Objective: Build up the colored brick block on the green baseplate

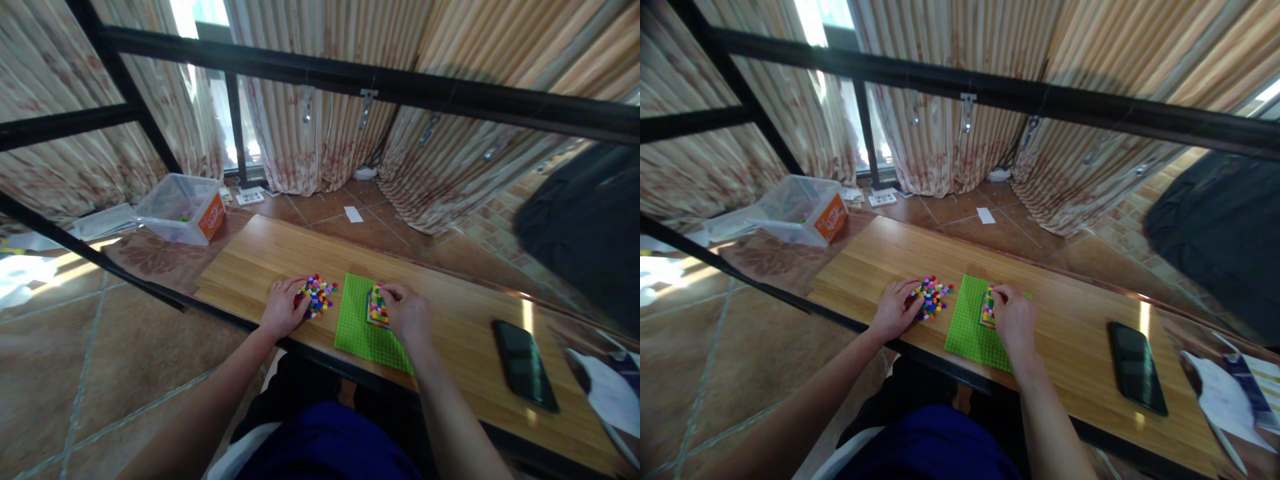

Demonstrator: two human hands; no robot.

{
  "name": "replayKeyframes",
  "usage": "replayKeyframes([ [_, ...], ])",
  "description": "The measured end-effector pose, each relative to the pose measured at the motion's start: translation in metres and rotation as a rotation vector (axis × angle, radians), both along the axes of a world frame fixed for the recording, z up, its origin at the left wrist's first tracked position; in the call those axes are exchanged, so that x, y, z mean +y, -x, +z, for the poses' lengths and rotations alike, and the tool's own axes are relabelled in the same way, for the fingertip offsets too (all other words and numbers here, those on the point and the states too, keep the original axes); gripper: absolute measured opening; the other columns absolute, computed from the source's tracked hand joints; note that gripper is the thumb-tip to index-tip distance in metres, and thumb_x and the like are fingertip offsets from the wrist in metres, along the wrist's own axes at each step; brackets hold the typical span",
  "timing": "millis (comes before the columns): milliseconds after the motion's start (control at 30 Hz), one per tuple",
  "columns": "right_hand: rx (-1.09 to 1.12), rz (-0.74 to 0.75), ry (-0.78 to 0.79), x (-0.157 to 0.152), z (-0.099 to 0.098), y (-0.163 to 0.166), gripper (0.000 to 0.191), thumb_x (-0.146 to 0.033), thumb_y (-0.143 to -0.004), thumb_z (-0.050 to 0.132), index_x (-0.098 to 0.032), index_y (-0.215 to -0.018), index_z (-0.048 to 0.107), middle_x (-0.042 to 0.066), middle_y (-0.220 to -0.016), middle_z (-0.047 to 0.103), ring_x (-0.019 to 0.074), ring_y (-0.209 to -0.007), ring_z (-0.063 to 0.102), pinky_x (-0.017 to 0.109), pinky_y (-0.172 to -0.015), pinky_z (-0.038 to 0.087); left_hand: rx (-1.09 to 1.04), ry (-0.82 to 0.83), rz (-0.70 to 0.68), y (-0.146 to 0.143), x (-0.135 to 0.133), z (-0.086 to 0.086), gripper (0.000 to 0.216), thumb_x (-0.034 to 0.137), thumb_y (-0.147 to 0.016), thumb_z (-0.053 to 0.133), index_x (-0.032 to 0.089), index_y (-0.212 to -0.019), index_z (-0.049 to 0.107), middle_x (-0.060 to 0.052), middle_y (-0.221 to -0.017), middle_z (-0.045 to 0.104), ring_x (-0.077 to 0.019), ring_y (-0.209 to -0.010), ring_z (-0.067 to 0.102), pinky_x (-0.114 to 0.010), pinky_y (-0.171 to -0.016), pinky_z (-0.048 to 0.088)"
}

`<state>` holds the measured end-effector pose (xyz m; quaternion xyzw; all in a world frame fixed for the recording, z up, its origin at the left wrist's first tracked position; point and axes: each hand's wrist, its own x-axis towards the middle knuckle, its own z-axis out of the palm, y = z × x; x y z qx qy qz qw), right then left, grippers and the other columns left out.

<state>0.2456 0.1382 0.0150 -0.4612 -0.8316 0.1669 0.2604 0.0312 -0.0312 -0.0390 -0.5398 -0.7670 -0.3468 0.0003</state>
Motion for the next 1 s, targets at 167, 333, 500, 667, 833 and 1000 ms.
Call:
replayKeyframes([
  [167,-0.019,0.038,-0.036,0.003,-0.003,-0.003,0.03,-0.037,-0.085,0.047,-0.023,-0.086,0.074,0.007,-0.087,0.074,0.0202,-0.076,0.065,0.032,-0.07,0.045,0.0,-0.005,0.001,-0.001,0.0,0.001,0.034,0.035,-0.091,0.054,0.019,-0.119,0.061,-0.009,-0.126,0.063,-0.0251,-0.113,0.056,-0.044,-0.102,0.04],
  [333,-0.013,0.038,-0.056,0.004,-0.004,-0.001,0.031,-0.037,-0.086,0.046,-0.023,-0.085,0.074,0.007,-0.087,0.074,0.0197,-0.077,0.065,0.032,-0.071,0.045,0.003,-0.003,-0.004,-0.001,0.0,0.001,0.033,0.036,-0.091,0.052,0.02,-0.12,0.06,-0.008,-0.126,0.062,-0.0249,-0.113,0.057,-0.044,-0.102,0.04],
  [500,-0.001,0.014,-0.034,0.002,-0.005,0.0,0.033,-0.042,-0.086,0.047,-0.021,-0.083,0.072,0.007,-0.086,0.074,0.0207,-0.076,0.066,0.032,-0.07,0.045,0.001,0.005,0.004,0.0,0.0,0.001,0.033,0.035,-0.091,0.053,0.019,-0.119,0.061,-0.009,-0.125,0.063,-0.0251,-0.113,0.057,-0.044,-0.102,0.041],
  [667,0.085,0.016,0.015,0.0,-0.008,-0.003,0.036,-0.046,-0.087,0.047,-0.02,-0.086,0.072,0.008,-0.087,0.074,0.0208,-0.077,0.066,0.032,-0.071,0.046,0.002,0.007,-0.001,-0.001,0.0,0.002,0.032,0.034,-0.092,0.052,0.018,-0.119,0.061,-0.009,-0.126,0.062,-0.0247,-0.113,0.057,-0.043,-0.103,0.04],
  [833,0.104,0.016,0.036,-0.002,-0.005,-0.008,0.036,-0.043,-0.086,0.046,-0.019,-0.089,0.073,0.008,-0.085,0.074,0.0206,-0.073,0.065,0.031,-0.069,0.046,-0.003,0.004,0.002,-0.001,0.0,0.001,0.032,0.033,-0.091,0.053,0.019,-0.119,0.061,-0.008,-0.126,0.063,-0.0248,-0.113,0.056,-0.044,-0.102,0.041],
  [1000,0.094,0.003,-0.031,-0.005,-0.007,-0.014,0.033,-0.037,-0.085,0.045,-0.017,-0.09,0.072,0.01,-0.088,0.072,0.0205,-0.073,0.063,0.033,-0.071,0.046,-0.009,0.001,0.002,-0.001,0.0,0.001,0.032,0.032,-0.091,0.053,0.019,-0.119,0.061,-0.008,-0.126,0.063,-0.0249,-0.113,0.056,-0.043,-0.102,0.04],
])
